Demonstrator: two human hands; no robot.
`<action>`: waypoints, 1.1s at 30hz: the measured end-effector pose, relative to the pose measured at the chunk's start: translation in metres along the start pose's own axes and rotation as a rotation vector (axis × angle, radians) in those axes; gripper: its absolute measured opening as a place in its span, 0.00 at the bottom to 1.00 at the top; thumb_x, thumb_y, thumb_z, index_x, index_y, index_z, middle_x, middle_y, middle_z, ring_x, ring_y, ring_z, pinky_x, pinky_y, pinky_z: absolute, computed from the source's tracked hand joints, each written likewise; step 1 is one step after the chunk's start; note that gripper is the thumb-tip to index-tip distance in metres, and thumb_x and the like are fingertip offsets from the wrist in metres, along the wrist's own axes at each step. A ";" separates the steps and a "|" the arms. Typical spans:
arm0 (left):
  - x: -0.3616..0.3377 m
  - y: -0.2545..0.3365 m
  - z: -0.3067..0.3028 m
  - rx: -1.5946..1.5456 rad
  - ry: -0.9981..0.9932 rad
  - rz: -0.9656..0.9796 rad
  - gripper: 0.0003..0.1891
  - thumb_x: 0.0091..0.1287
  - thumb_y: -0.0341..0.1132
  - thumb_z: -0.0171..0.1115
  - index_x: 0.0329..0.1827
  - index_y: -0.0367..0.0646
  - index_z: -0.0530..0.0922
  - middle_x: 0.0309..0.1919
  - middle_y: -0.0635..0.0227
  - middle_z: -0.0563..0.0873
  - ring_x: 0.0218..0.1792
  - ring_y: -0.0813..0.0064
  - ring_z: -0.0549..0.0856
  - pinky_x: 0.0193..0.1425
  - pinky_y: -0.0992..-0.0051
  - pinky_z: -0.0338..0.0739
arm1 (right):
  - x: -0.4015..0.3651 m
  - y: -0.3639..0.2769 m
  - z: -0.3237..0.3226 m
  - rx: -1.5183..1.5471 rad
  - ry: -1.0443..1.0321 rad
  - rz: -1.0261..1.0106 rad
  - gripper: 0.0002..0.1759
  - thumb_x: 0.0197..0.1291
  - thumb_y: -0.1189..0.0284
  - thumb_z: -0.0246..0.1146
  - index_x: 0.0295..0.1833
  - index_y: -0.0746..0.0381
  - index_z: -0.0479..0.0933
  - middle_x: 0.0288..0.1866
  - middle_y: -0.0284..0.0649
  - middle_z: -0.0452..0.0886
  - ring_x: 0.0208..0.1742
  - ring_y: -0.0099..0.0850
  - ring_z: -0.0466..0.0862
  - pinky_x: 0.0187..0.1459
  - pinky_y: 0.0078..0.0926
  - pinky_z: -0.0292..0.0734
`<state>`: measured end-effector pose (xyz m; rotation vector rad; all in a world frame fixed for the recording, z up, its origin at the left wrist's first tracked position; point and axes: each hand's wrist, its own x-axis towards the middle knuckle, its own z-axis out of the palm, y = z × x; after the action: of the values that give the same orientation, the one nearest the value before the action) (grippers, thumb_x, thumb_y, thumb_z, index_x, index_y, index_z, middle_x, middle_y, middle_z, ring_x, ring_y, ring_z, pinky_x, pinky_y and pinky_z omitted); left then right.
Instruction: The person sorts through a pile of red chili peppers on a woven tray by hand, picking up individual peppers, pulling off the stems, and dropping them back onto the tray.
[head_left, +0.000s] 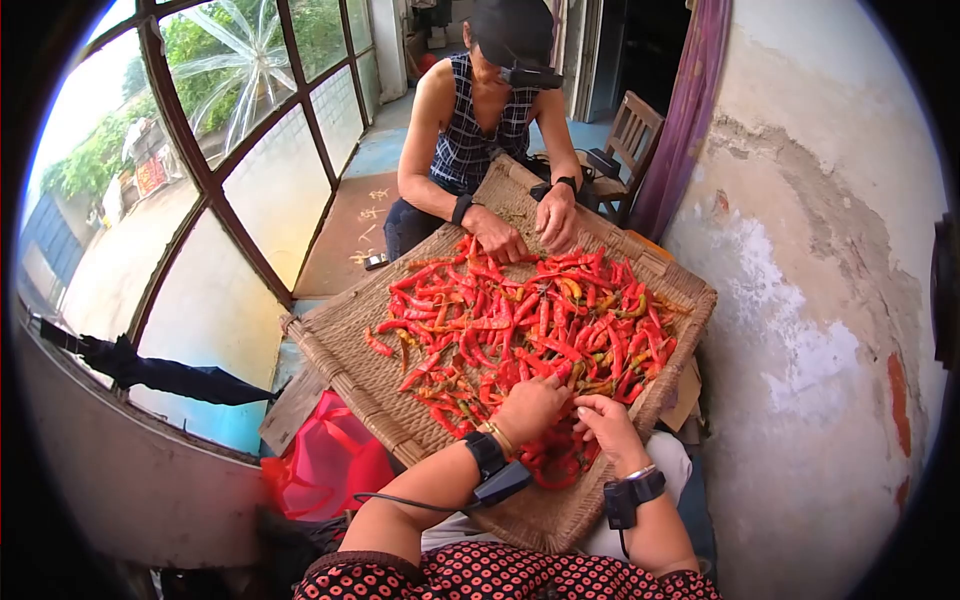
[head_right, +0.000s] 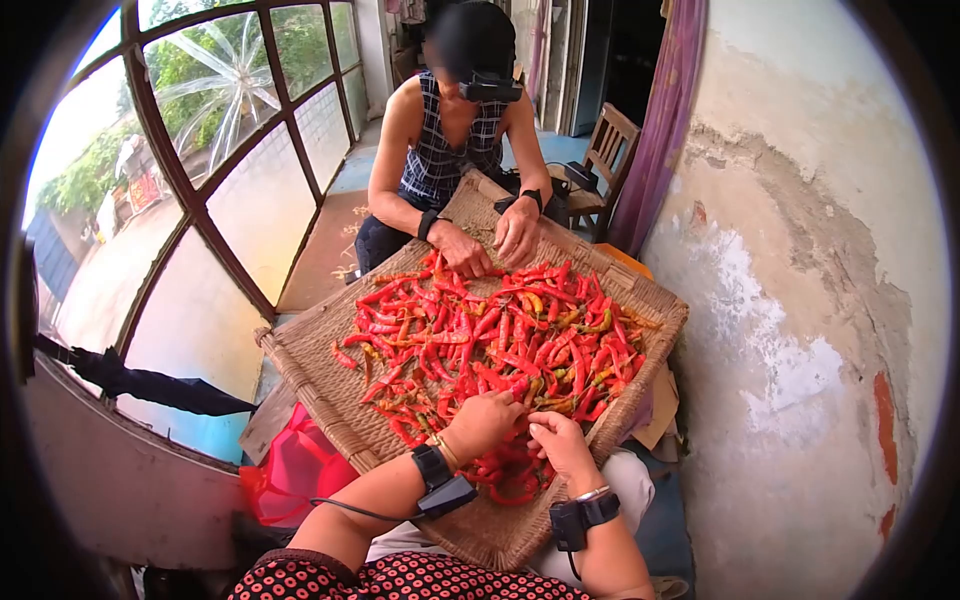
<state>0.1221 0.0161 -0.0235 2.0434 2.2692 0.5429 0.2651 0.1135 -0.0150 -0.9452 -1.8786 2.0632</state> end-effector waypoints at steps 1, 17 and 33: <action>-0.002 0.002 -0.005 -0.001 -0.005 -0.002 0.14 0.54 0.35 0.57 0.43 0.44 0.75 0.34 0.63 0.77 0.38 0.64 0.80 0.37 0.68 0.76 | -0.001 0.002 0.000 0.014 -0.006 -0.010 0.14 0.59 0.73 0.55 0.50 0.67 0.72 0.33 0.35 0.78 0.28 0.21 0.78 0.27 0.15 0.71; -0.003 0.004 -0.017 -0.593 0.106 0.112 0.09 0.55 0.33 0.58 0.37 0.43 0.79 0.28 0.61 0.81 0.32 0.61 0.81 0.37 0.68 0.76 | -0.002 0.000 -0.003 0.220 0.078 -0.096 0.11 0.60 0.72 0.56 0.46 0.65 0.73 0.27 0.33 0.77 0.25 0.19 0.76 0.26 0.14 0.71; -0.004 -0.026 0.000 -0.329 0.143 0.001 0.15 0.54 0.40 0.61 0.42 0.42 0.77 0.30 0.59 0.78 0.35 0.59 0.81 0.37 0.64 0.76 | 0.004 0.007 0.000 0.039 0.055 0.005 0.16 0.58 0.73 0.57 0.51 0.67 0.71 0.36 0.35 0.77 0.31 0.21 0.79 0.27 0.14 0.72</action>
<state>0.0982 0.0107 -0.0317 1.8980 2.0753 1.0162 0.2639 0.1146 -0.0226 -0.9880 -1.8047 2.0475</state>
